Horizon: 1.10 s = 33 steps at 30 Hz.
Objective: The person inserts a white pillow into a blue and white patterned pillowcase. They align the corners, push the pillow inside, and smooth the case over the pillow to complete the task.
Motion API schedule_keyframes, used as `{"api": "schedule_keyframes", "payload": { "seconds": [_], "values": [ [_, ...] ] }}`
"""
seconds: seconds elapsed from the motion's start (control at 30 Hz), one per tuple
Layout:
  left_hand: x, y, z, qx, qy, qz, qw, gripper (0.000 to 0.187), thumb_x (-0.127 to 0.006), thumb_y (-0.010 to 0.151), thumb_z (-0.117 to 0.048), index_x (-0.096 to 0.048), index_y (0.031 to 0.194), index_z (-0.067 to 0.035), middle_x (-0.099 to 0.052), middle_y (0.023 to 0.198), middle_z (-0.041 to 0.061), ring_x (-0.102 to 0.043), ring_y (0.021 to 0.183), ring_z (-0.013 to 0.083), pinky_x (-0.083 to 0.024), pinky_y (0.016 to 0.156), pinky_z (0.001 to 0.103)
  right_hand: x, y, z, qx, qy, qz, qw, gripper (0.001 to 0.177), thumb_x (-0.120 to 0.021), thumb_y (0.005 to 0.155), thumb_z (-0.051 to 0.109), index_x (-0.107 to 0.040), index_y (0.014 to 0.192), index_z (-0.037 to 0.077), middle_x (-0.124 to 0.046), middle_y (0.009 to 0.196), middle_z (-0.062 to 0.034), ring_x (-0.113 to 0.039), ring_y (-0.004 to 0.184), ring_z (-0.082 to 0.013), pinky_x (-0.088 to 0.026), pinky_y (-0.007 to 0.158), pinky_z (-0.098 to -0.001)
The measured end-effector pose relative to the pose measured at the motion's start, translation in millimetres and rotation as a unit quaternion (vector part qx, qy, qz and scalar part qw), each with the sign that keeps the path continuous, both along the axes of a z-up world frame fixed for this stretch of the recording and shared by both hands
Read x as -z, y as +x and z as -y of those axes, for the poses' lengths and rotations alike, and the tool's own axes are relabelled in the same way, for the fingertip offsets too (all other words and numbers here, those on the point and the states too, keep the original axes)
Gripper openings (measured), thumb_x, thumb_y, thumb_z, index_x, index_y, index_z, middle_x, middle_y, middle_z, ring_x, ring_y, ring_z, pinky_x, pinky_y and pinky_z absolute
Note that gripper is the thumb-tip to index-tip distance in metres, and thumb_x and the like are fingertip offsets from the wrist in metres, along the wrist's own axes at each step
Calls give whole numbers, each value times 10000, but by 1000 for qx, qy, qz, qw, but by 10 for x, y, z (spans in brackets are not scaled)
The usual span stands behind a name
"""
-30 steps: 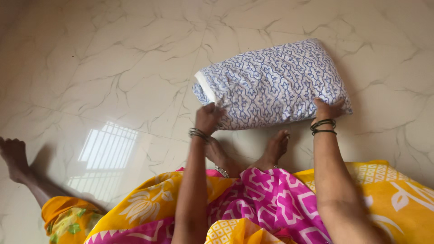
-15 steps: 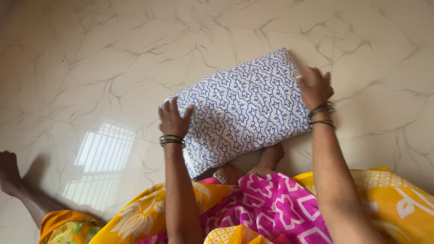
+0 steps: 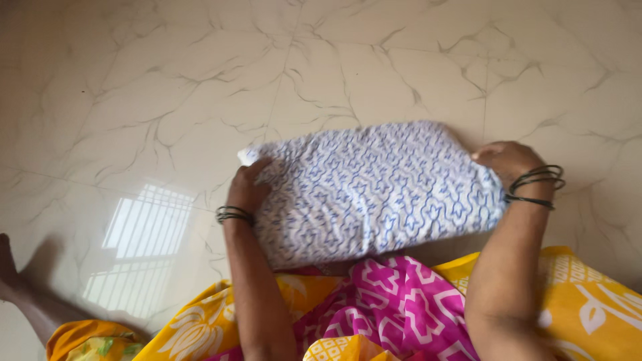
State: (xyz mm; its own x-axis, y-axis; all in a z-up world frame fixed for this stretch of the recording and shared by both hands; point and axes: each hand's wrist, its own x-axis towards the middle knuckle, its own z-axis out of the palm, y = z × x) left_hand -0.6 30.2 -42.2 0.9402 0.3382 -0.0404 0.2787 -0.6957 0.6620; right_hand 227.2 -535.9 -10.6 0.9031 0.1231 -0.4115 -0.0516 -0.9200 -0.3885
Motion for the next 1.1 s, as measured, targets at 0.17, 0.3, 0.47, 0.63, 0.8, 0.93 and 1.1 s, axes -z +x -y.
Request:
{"api": "schedule_keyframes", "payload": {
  "seconds": [0.17,0.3,0.47,0.63,0.8,0.93,1.1],
  "values": [
    [-315,191,442,-110,271,-89,952,642,-655,876,-412,-509,1477,-237,-410,1546,165,-268,1425,476,-248,1040,765,-499,-222,-684,-58,-44,201,977,701,-642,965,488,-547,1442,-17,-694,1164,-284,-661,1067,-431,-520,898,-516],
    [-259,602,1340,49,186,-112,975,665,-454,968,-633,-406,1531,-283,-209,1675,82,-70,1553,402,-88,1127,779,134,-655,-2031,-220,-56,209,951,366,-652,986,331,-655,1173,16,-710,1114,-188,-694,1068,-310,-563,922,-440],
    [4,806,1599,77,73,-148,983,564,-299,1012,-593,-425,1513,-367,-287,1666,-30,-154,1562,255,1,1158,791,834,-926,-2849,-408,27,294,864,553,-510,856,322,-581,1358,101,-489,1469,-134,-398,1401,-342,-268,1086,-687],
    [79,974,1215,32,131,-195,972,542,-319,1002,-585,-447,1495,-398,-323,1644,-65,-190,1540,212,-10,1154,780,480,-475,-2712,-287,-85,17,954,605,-358,1039,552,-474,1499,177,-451,1587,-21,-333,1531,-248,-198,1209,-671],
    [-92,952,888,-68,114,-327,936,622,-362,949,-707,-444,1506,-444,-277,1664,-92,-119,1572,220,-7,1144,814,526,-216,-2291,-162,-113,21,980,629,-321,979,628,-417,1530,339,-359,1621,52,-243,1520,-315,-133,1183,-705],
    [-74,775,663,-138,96,-325,931,645,-369,919,-741,-446,1494,-460,-239,1671,-80,-81,1579,215,-33,1108,851,595,-164,-1940,-59,-104,-14,993,672,-328,938,712,-432,1509,374,-273,1666,86,-137,1567,-353,-82,1167,-752],
    [68,624,577,-192,40,-298,934,686,-433,896,-760,-473,1500,-436,-204,1705,-51,-21,1603,280,-34,1092,863,661,-274,-1531,44,-55,-9,997,794,-353,873,764,-294,1561,373,-152,1699,17,-209,1513,-368,-197,1095,-771]
  ]
}}
